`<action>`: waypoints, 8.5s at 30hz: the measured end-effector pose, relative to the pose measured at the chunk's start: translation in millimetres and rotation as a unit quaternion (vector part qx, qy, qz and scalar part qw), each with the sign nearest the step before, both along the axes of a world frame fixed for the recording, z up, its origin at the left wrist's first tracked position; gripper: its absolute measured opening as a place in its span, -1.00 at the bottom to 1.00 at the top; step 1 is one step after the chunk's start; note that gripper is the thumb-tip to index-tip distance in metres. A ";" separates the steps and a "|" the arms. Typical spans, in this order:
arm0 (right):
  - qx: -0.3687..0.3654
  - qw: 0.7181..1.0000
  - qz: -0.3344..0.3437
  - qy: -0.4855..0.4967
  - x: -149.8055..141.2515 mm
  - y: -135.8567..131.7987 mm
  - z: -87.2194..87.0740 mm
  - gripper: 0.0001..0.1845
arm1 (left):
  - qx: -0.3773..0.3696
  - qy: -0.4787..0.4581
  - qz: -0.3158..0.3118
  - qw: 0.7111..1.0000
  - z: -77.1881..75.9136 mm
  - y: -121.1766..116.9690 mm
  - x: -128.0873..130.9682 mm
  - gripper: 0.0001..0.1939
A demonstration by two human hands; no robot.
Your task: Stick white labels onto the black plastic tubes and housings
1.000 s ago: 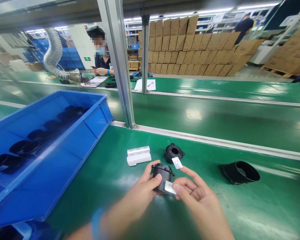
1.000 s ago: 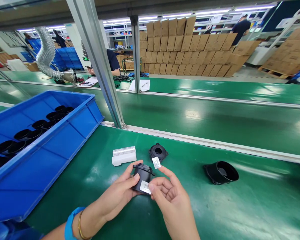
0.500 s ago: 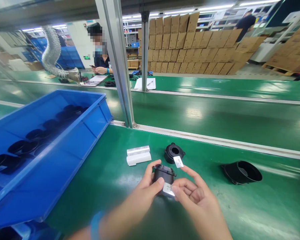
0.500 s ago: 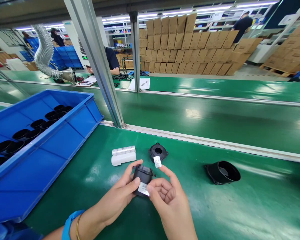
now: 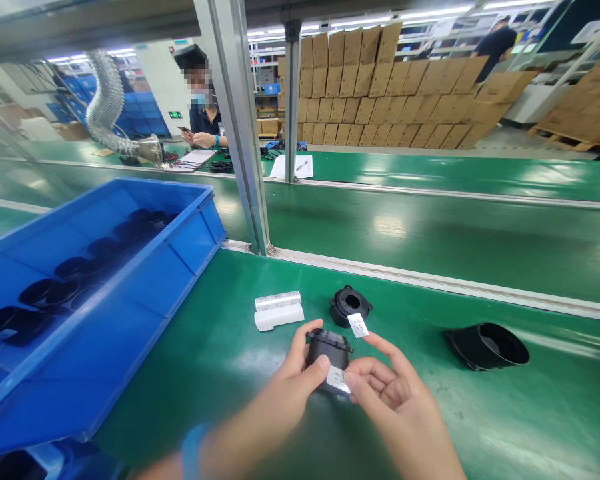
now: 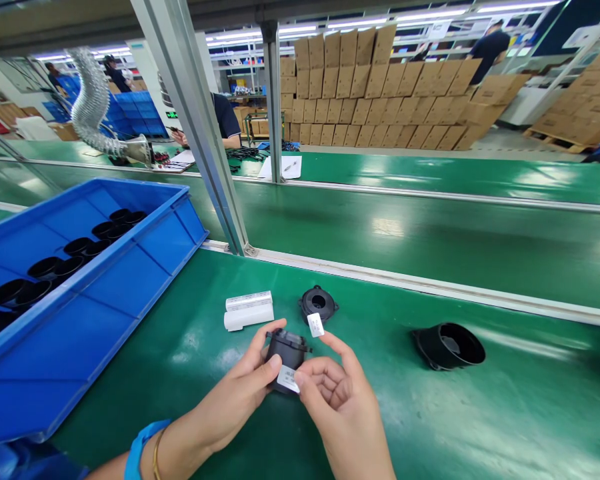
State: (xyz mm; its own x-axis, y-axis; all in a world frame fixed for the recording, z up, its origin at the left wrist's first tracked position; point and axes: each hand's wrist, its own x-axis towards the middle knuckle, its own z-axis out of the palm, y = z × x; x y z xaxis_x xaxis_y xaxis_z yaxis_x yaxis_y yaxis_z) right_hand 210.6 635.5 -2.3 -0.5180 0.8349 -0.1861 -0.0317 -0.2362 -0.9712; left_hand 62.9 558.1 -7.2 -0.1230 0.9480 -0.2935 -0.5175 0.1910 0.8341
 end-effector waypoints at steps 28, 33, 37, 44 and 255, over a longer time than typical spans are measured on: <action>0.003 1.000 0.001 -0.016 0.6 -0.1 1.7 -0.33 | -0.018 0.012 -0.007 1.000 -1.5 -1.3 -1.1 -0.39; -0.008 1.000 0.003 -0.007 1.0 -0.3 1.4 -0.33 | -0.024 0.019 -0.006 1.000 -0.8 -2.0 -0.9 -0.39; -0.009 1.000 0.003 -0.006 1.1 -0.6 1.0 -0.32 | -0.025 0.019 -0.010 0.999 -0.5 -1.8 -1.3 -0.38; -0.017 1.000 0.004 -0.010 0.8 -1.2 1.5 -0.30 | -0.024 0.016 -0.010 1.000 -0.1 -0.7 -1.3 -0.36; 0.068 0.991 0.072 -0.090 17.6 12.9 32.6 -0.59 | 0.073 -0.032 -0.025 0.997 8.5 3.5 4.7 -0.28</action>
State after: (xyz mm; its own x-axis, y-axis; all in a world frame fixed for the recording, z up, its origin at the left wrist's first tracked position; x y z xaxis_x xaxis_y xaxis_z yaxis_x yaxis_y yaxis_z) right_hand 228.2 648.3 30.4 -0.6024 0.7785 -0.1764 0.1685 -0.0919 -0.9814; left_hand 67.6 561.6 1.3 -0.0607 0.9855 -0.1582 -0.5641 0.0969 0.8200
